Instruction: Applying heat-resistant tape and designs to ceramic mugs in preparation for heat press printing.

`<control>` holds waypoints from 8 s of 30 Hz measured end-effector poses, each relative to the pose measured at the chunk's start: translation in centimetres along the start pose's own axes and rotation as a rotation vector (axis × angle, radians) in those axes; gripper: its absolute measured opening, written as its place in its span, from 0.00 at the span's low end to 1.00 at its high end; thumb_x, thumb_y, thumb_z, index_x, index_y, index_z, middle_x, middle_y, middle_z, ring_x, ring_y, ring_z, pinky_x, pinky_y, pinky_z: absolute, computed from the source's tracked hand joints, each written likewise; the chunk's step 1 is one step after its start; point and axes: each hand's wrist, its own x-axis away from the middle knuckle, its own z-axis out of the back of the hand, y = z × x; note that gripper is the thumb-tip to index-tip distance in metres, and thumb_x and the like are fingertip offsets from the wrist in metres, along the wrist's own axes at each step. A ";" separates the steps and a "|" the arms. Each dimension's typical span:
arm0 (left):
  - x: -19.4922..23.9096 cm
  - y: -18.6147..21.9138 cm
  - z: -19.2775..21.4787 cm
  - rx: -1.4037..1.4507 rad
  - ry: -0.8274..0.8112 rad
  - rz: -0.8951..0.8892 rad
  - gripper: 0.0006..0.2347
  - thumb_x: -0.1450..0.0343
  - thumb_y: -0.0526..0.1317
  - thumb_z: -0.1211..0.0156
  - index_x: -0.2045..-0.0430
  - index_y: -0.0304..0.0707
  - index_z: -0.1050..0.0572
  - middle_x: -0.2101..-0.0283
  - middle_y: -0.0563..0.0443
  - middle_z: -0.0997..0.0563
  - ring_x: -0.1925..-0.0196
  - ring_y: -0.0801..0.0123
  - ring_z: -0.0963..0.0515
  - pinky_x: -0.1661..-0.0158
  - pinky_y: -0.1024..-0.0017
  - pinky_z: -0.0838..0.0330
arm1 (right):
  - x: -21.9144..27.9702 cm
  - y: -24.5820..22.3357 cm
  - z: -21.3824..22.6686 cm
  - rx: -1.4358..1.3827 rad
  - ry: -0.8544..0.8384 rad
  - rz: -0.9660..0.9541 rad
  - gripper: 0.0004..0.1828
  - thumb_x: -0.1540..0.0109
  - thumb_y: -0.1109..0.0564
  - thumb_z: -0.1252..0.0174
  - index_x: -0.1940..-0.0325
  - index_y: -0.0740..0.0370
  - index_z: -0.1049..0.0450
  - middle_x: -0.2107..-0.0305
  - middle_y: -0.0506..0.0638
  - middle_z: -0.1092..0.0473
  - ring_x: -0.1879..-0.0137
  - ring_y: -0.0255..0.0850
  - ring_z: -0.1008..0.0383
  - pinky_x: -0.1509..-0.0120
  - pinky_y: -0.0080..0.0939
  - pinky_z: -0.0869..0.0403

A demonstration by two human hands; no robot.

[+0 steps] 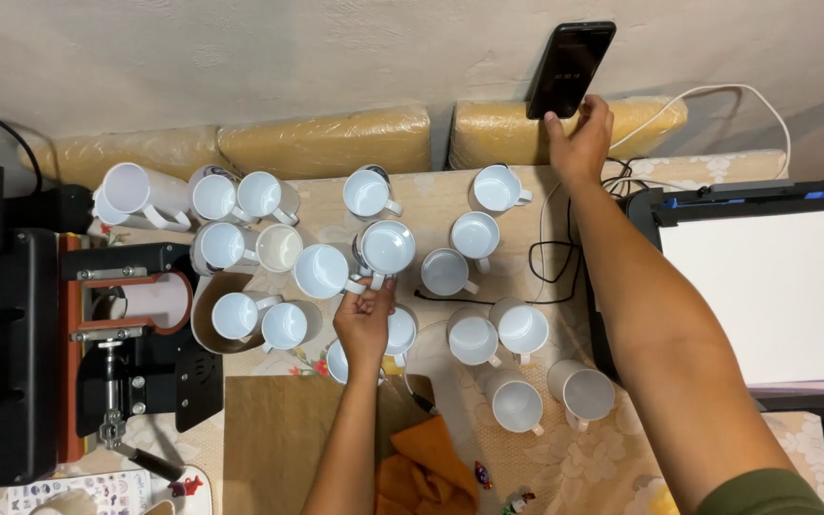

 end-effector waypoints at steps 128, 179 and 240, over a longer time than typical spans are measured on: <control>3.6 -8.6 30.6 -0.441 -0.050 -0.103 0.31 0.32 0.44 0.27 0.33 0.36 0.26 0.43 0.31 0.16 0.40 0.37 0.14 0.40 0.46 0.21 | 40.4 -36.5 -18.9 0.466 -1.108 0.365 0.45 0.35 0.55 0.28 0.16 0.51 0.41 0.47 0.65 0.17 0.35 0.65 0.16 0.28 0.66 0.20; 29.8 -1.6 10.8 0.460 -0.879 0.774 0.33 0.24 0.64 0.31 0.35 0.35 0.23 0.49 0.39 0.12 0.47 0.55 0.10 0.46 0.54 0.13 | 51.4 -26.4 33.6 -0.389 -0.640 -0.660 0.58 0.50 0.62 0.11 0.21 0.70 0.34 0.78 0.41 0.45 0.73 0.37 0.26 0.67 0.41 0.17; 30.3 -1.5 6.2 0.974 -0.797 0.431 0.27 0.40 0.36 0.28 0.43 0.36 0.17 0.57 0.37 0.09 0.57 0.52 0.09 0.51 0.47 0.11 | 49.8 -29.7 39.1 -0.204 -0.356 0.167 0.25 0.42 0.62 0.22 0.40 0.57 0.15 0.53 0.53 0.13 0.45 0.53 0.13 0.39 0.57 0.16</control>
